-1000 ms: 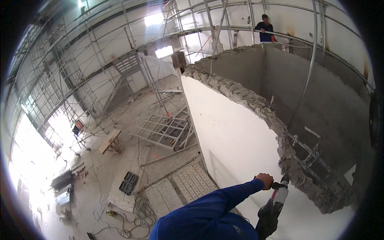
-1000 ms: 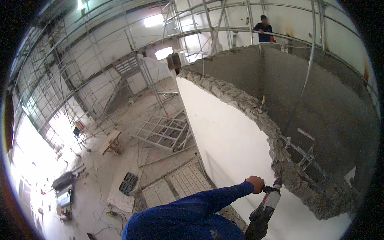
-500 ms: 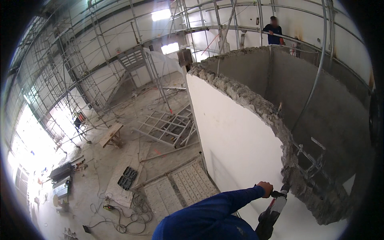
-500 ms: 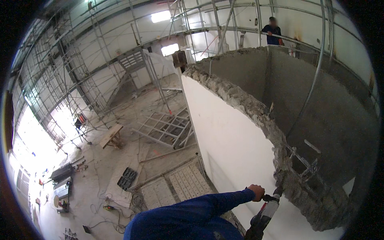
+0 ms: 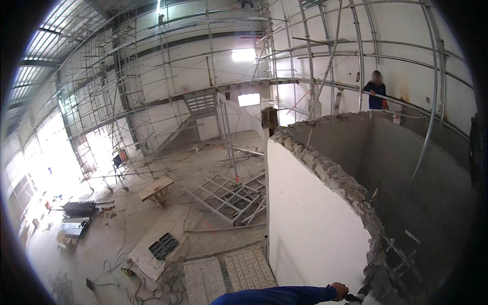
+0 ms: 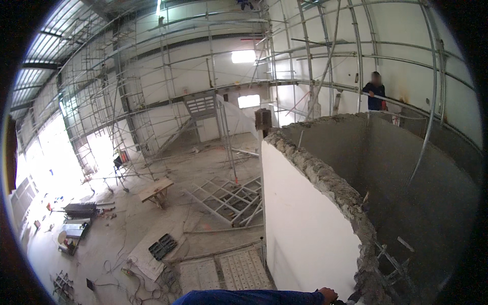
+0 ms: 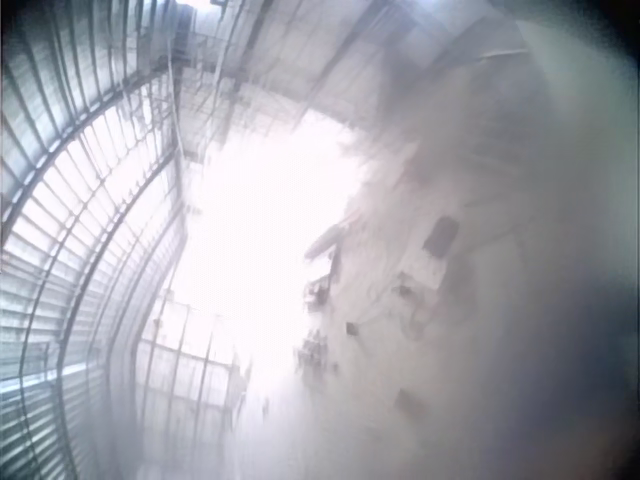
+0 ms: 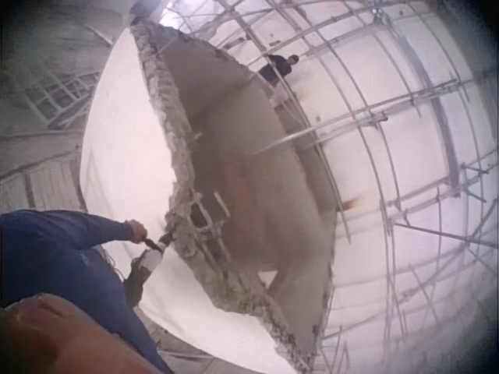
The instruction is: The person uses a jackhammer to break apart a section of a concrete ceiling. They repeatedly position the tool against the concrete and operate it to chip away material, creating a large opening.
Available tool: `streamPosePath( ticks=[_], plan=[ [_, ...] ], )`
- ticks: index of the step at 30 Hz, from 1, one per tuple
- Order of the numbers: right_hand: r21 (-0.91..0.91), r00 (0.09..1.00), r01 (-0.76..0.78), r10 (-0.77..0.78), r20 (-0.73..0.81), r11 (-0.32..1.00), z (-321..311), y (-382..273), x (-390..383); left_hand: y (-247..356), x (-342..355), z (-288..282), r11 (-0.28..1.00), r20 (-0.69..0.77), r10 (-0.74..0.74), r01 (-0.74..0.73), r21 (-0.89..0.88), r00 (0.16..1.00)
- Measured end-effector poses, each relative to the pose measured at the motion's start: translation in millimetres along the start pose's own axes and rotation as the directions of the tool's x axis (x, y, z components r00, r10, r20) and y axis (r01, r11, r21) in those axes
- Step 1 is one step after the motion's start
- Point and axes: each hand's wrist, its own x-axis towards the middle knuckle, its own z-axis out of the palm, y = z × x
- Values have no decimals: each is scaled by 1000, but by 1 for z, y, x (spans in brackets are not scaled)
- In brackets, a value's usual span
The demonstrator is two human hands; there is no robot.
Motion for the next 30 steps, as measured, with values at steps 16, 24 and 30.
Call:
streamPosePath(
  ticks=[16, 24, 30],
  plan=[
    [58, 992, -32, 39, -118, 998, -27, 44, -36, 32, -30, -28, 996, 135, -15, 3, 90, 991],
    [216, 841, -382, 435, -323, 899, -82, 100, -240, 35, -23, -37, 997, 607, -65, 34, 62, 792],
    [204, 850, -320, 375, -369, 925, -111, 67, -310, 105, -138, -72, 993, 343, 118, -121, -13, 932]
  ],
)
